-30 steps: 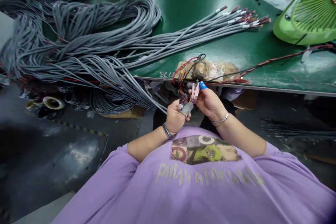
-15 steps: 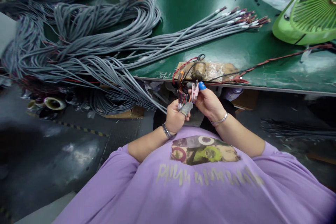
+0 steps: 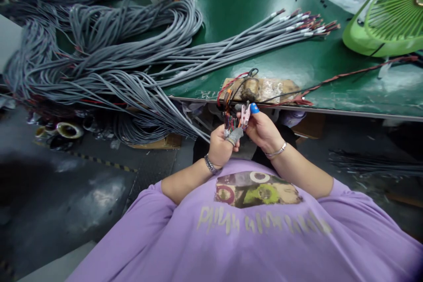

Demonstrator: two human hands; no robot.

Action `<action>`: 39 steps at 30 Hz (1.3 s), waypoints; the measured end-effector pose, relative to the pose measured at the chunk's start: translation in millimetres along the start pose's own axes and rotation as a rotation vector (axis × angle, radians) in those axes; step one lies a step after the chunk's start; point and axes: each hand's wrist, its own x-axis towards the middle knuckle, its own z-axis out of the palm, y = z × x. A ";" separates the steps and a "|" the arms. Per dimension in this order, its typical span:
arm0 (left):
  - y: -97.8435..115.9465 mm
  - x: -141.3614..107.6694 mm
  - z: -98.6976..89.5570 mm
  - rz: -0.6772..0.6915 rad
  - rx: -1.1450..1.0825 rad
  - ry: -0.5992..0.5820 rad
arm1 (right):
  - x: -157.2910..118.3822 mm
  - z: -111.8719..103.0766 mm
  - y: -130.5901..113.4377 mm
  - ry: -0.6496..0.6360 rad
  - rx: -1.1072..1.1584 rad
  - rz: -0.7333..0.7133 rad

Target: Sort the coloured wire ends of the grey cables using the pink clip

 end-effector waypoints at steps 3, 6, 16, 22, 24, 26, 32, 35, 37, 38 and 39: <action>-0.1 -1.2 0.1 0.003 0.001 0.006 | -0.4 -1.6 0.5 -0.005 0.017 0.026; -0.2 -4.3 -0.5 -0.004 0.005 0.020 | -0.6 -6.5 0.9 -0.041 0.012 0.049; -9.5 -14.2 -18.1 -0.024 -0.078 0.003 | -7.0 -22.5 3.6 -0.049 0.093 0.162; -13.8 -7.2 -19.6 -0.104 -0.104 0.002 | -9.8 -29.2 11.8 -0.105 0.023 0.193; -15.0 -4.6 -19.2 -0.122 -0.113 -0.024 | -9.8 -30.9 12.4 -0.100 0.018 0.177; -16.1 -1.7 -18.5 -0.117 -0.140 -0.056 | -9.4 -33.4 11.3 -0.084 0.011 0.152; -15.7 6.0 -18.7 0.007 -0.215 -0.058 | -13.2 -53.0 -3.6 0.027 -0.187 -0.067; -16.9 5.0 -20.7 0.004 -0.174 -0.063 | -21.7 -65.7 -11.2 0.089 -0.354 -0.184; -18.5 1.3 -20.3 -0.036 -0.078 -0.162 | -30.9 -70.8 -13.2 0.072 -0.457 -0.199; -19.2 -1.2 -19.0 -0.054 -0.023 -0.234 | -36.8 -71.8 -13.2 0.044 -0.512 -0.185; -19.7 -4.0 -16.9 -0.069 0.029 -0.314 | -43.3 -71.9 -12.8 -0.002 -0.575 -0.159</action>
